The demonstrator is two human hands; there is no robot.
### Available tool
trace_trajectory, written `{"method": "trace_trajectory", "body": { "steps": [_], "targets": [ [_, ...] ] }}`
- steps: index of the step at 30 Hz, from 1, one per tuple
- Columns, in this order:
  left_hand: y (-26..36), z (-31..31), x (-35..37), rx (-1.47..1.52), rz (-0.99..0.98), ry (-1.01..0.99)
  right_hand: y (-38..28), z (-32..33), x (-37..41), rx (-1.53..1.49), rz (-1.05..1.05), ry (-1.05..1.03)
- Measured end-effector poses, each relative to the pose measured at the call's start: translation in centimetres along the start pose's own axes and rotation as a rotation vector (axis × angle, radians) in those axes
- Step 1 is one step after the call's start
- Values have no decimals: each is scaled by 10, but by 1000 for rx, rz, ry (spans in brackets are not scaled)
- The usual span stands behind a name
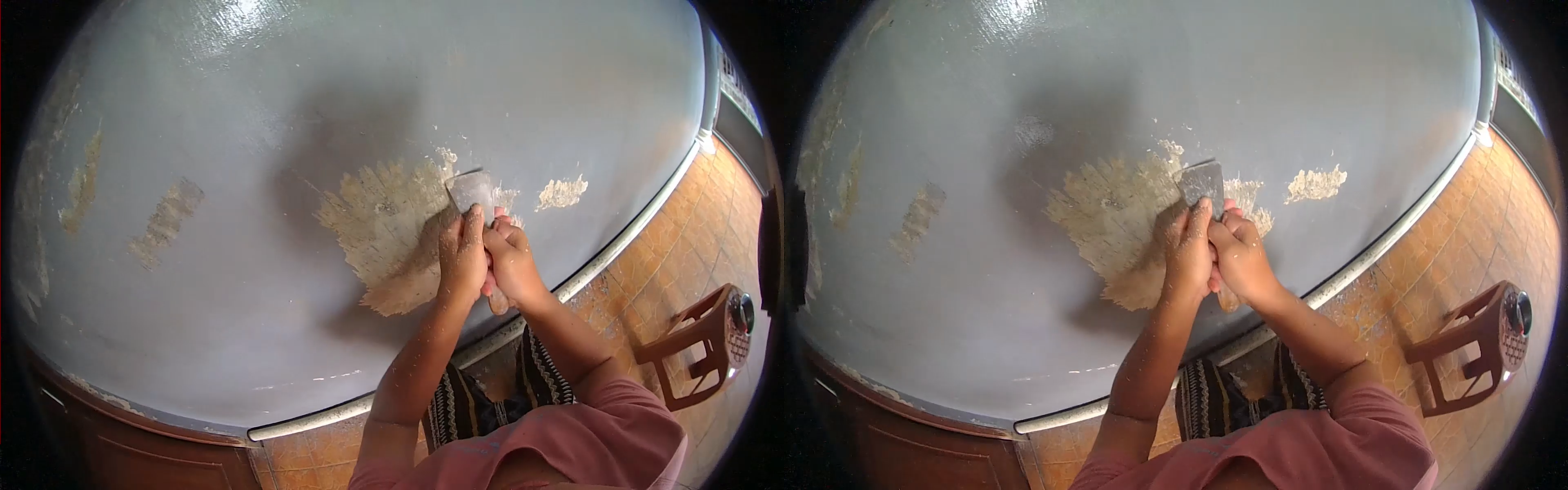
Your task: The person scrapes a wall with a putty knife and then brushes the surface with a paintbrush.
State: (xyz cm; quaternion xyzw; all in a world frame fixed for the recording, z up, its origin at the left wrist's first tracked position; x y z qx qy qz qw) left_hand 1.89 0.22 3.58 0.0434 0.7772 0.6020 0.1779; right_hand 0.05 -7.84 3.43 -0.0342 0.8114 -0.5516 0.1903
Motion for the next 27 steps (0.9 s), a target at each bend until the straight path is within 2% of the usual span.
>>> {"method": "trace_trajectory", "body": {
  "steps": [4, 6, 9, 11, 12, 13, 15, 18, 20, 23, 25, 26, 27],
  "targets": [
    [29, -1, -15, -40, -25, -83, -13, -1, -16, -119, 8, -69],
    [28, -2, -13, -69, -35, -43, -18, 1, -17, -124, 17, -117],
    [7, 0, -2, -60, -26, 19, -4, 1, -3, -52, -20, -63],
    [12, 5, -6, -128, -40, -12, 2, -2, -5, -60, -49, -13],
    [15, 8, -9, -157, -42, -26, -3, -3, -14, -82, -1, -51],
    [37, -1, -18, -38, -74, -49, -13, -2, -23, -106, 33, -84],
    [42, -2, -21, -89, -84, -70, -30, -5, -25, -121, 76, -147],
    [24, -8, -3, -13, -13, 21, -13, 0, -3, -25, -27, -53],
    [9, 2, -6, -53, -40, 22, 3, 1, -9, 39, 56, 3],
    [38, 3, -15, -109, -47, -61, -20, -7, -21, -58, 50, -93],
    [49, -3, -27, -65, -120, -50, -31, -7, -30, -150, 75, -120],
    [52, -5, -25, -58, -116, -54, -33, -8, -29, -198, 80, -133],
    [49, -5, -18, -119, -24, -53, -32, -7, -20, -98, 77, -146]
  ]
}}
Point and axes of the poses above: each hand's wrist, its own x-axis away from the middle knuckle, its own z-axis out of the back of the hand, y = z × x, the point moved 1 cm from there along -x, towards the middle knuckle, and after that the axes turned 15 degrees about -y, right-handed, at the moved point
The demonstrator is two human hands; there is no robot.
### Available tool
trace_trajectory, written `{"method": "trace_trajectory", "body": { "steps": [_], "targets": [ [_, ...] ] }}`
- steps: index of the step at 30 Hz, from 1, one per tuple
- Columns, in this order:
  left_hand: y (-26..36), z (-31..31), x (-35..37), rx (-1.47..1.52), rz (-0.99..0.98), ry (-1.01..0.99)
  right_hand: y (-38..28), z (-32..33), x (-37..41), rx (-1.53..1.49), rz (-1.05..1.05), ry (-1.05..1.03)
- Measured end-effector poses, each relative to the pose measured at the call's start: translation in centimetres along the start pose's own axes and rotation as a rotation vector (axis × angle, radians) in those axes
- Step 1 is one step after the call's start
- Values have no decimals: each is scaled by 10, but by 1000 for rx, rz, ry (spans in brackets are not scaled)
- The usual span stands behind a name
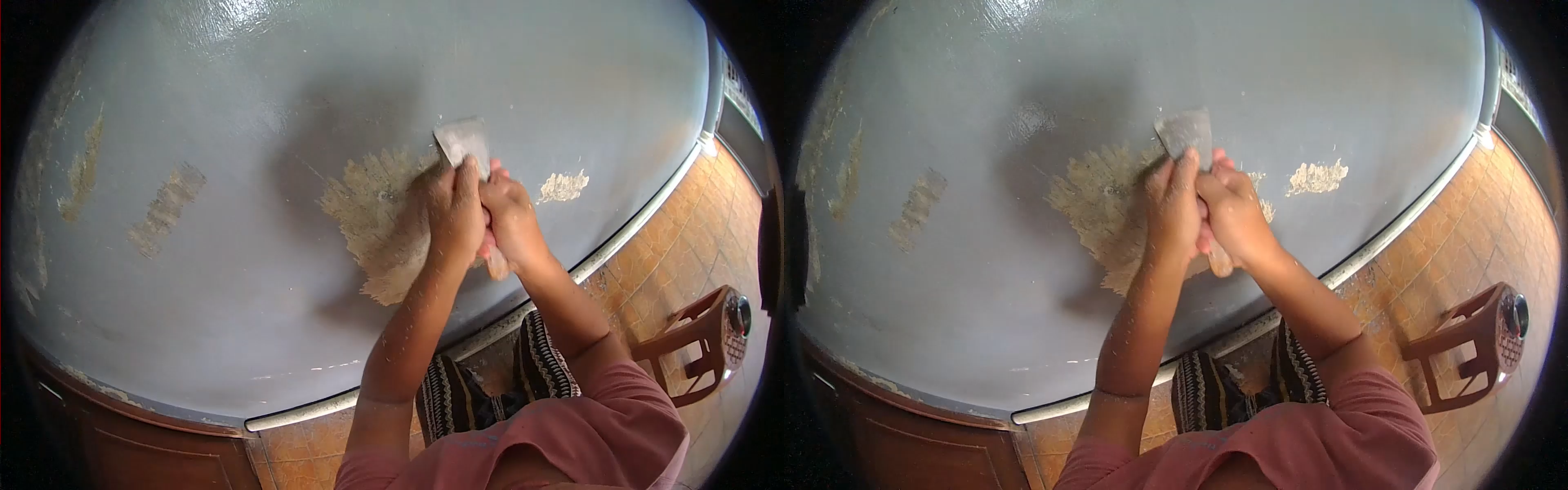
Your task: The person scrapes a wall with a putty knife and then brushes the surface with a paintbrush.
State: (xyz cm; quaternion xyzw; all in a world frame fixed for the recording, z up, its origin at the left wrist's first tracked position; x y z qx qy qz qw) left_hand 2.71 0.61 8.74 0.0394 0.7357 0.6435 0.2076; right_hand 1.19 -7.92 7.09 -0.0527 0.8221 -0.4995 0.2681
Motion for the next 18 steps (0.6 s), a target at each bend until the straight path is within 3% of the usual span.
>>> {"method": "trace_trajectory", "body": {
  "steps": [1, 4, 8, 12, 15, 17, 18],
  "targets": [
    [-6, 1, 10, -62, 88, -10, 6, 1, 9, -2, -21, 52],
    [-47, 6, 12, -84, -62, 21, 40, 7, 20, -44, -55, 211],
    [-1, 3, -1, -100, -23, 2, 11, 4, -6, -78, -2, 32],
    [-23, 1, 7, -37, -31, -4, 13, 2, 14, -18, -50, 79],
    [-46, 4, 15, 22, 83, 7, 37, 7, 20, 35, -106, 192],
    [-50, 14, 2, -74, 24, 8, 27, 5, 11, -1, -31, 168],
    [-26, 4, 2, 50, -21, -18, 16, 1, 6, -45, -20, 147]
  ]
}}
Point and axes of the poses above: each hand's wrist, its own x-axis away from the middle knuckle, its own z-axis out of the back of the hand, y = z × x, the point moved 1 cm from there along -x, towards the middle knuckle, and after that the axes turned 15 degrees about -y, right-handed, at the moved point
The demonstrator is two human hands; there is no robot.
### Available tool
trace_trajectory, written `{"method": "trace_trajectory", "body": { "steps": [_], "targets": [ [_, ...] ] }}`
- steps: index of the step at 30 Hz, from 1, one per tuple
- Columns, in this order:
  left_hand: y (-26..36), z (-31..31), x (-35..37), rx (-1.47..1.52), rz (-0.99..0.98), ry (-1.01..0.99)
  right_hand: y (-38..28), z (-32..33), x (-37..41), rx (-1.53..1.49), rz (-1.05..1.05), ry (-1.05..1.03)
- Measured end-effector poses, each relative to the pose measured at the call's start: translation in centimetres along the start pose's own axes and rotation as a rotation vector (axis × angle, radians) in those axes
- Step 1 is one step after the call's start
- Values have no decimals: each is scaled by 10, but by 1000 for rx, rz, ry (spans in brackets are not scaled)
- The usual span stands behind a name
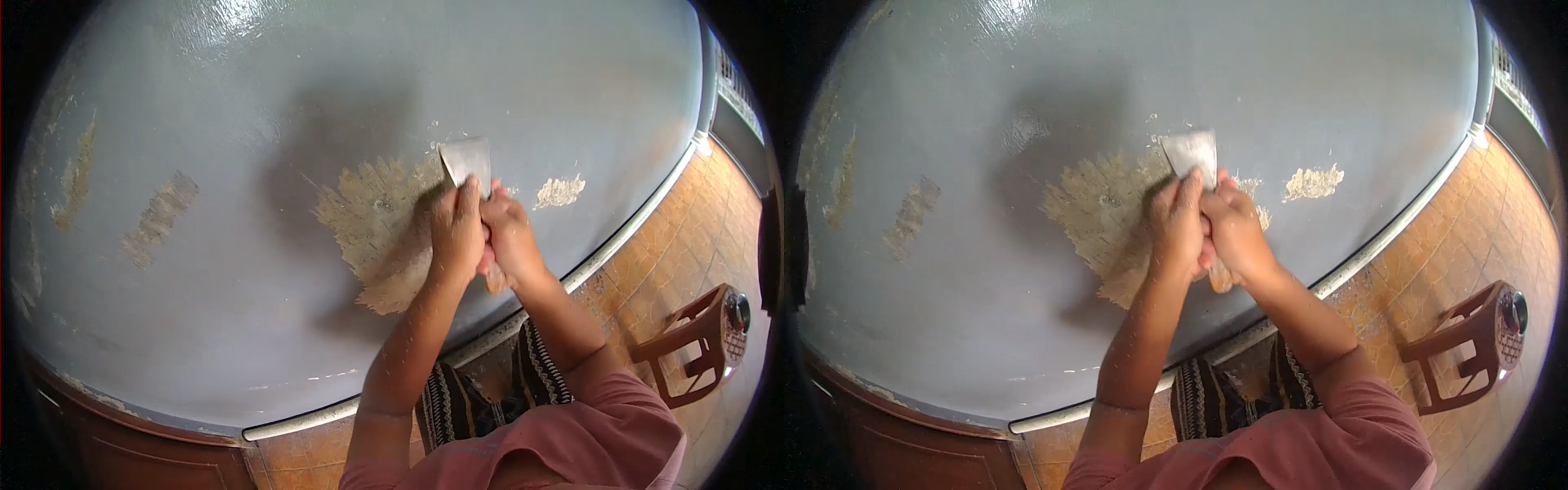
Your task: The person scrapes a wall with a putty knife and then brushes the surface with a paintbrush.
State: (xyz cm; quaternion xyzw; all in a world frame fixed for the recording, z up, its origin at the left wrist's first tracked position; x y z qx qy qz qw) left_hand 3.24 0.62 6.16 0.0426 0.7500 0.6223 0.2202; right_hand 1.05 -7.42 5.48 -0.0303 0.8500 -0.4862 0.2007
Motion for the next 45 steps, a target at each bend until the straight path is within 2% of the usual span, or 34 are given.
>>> {"method": "trace_trajectory", "body": {
  "steps": [1, 3, 5, 6, 9, 10, 13, 16, 20, 22, 25, 27, 28, 32, 35, 37, 38, 41, 42, 45],
  "targets": [
    [18, -4, -1, -110, 53, 0, -6, -1, -3, -46, 5, -19],
    [23, -12, 1, -24, 57, 11, -6, 1, 1, -103, -35, -15],
    [-1, -7, 11, -12, 71, 1, 1, 0, 14, -93, -71, 20],
    [-1, -8, 15, -11, 74, -3, 10, 0, 14, -83, -99, 119],
    [11, -7, 16, -18, 191, 12, 5, -1, 15, -158, -36, -44],
    [11, -8, 15, -1, 172, -14, 1, -1, 15, -186, -47, -64],
    [-4, -5, 20, -12, 103, -26, 2, -3, 20, -130, -122, 22],
    [-5, 1, 12, 15, 217, -8, 9, 3, 13, -160, -103, -18],
    [1, -9, 17, -17, 121, -34, 9, 15, 16, -63, -42, -104],
    [8, -3, 23, -155, 203, -112, 9, 14, 22, 358, 80, -16],
    [2, 1, 25, -308, 208, -111, 6, 8, 28, 1070, 185, 61],
    [-6, -13, 24, -56, 161, -67, 24, 7, 30, 1489, 233, 56],
    [-9, -9, 21, 95, 136, -82, 27, 7, 33, 1456, 287, 43],
    [-19, 9, 19, -9, 91, -92, 23, 9, 48, 1191, 191, -75],
    [-26, 6, 19, -33, 79, -100, 41, 12, 50, 1117, 203, 42],
    [-33, 0, 19, -33, 13, -127, 46, 14, 51, 1154, 253, 114],
    [-37, -6, 22, 127, -23, -73, 48, 14, 50, 1172, 278, 151],
    [-28, 1, 17, 102, 133, -34, 55, 18, 40, 1265, 310, 159],
    [-30, -4, 15, 117, 104, 65, 58, 20, 41, 1273, 298, 156],
    [-37, 0, 18, 151, 60, 4, 59, 20, 42, 1276, 303, 148]
  ]
}}
Point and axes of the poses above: each hand's wrist, its own x-axis away from the middle knuckle, its own z-axis out of the back of the hand, y = z × x, the point moved 1 cm from there along -x, towards the middle knuckle, and after that the axes turned 15 degrees about -y, right-handed, at the moved point
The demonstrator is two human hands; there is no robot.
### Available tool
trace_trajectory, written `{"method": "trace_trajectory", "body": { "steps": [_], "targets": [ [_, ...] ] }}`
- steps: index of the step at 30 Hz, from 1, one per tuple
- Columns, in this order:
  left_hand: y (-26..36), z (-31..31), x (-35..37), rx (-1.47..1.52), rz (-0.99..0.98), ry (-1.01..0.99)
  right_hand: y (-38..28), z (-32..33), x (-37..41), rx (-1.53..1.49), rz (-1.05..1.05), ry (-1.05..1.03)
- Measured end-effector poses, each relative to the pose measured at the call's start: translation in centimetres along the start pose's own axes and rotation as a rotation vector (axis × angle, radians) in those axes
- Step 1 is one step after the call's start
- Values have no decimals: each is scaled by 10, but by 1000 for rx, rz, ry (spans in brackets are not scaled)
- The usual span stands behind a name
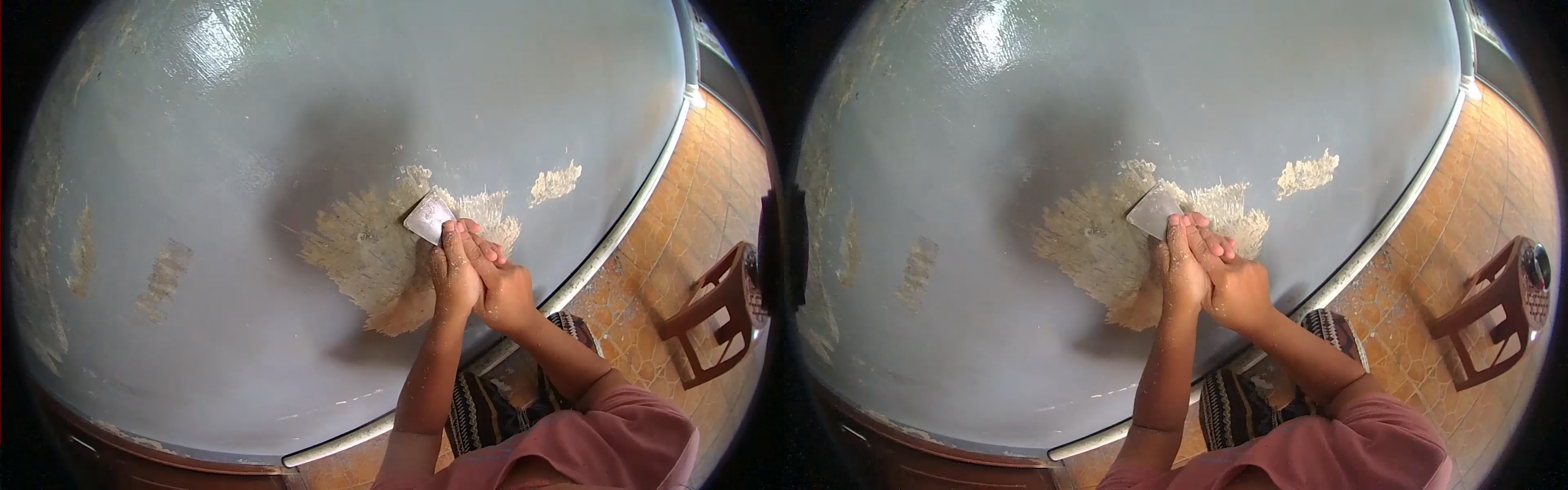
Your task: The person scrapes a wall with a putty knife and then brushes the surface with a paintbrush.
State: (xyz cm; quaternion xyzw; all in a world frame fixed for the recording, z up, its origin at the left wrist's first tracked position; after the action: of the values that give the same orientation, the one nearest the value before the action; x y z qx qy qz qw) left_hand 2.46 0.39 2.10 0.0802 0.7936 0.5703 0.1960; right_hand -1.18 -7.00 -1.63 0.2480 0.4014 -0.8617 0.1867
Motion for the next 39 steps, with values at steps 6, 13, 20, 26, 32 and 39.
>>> {"method": "trace_trajectory", "body": {
  "steps": [6, 13, 20, 26, 32, 39],
  "targets": [
    [32, -16, -16, -25, -48, 44, 5, 1, -15, 22, 48, 30],
    [10, -15, -5, 79, 11, 86, 1, 11, 2, 44, 33, -26],
    [18, -20, 0, 97, -3, 92, -9, 19, -2, -20, 55, 27],
    [24, -19, -13, 31, -50, 46, 5, 13, -13, 32, 42, -45],
    [3, -11, -6, 73, -6, 102, 4, 14, -7, -13, 43, -63],
    [10, -20, 3, -16, 19, 83, -1, 20, -2, -31, 24, -55]
  ]
}}
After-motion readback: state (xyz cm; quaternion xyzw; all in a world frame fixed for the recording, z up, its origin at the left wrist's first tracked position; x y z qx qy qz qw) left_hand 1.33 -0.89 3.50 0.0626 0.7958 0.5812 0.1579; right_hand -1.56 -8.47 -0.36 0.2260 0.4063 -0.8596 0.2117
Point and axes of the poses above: each hand's wrist, its own x-axis away from the middle knuckle, its own z-axis out of the back of the hand, y = z × x, the point moved 1 cm from there along -x, towards the middle knuckle, and after that the axes turned 15 degrees about -y, right-handed, at the moved point
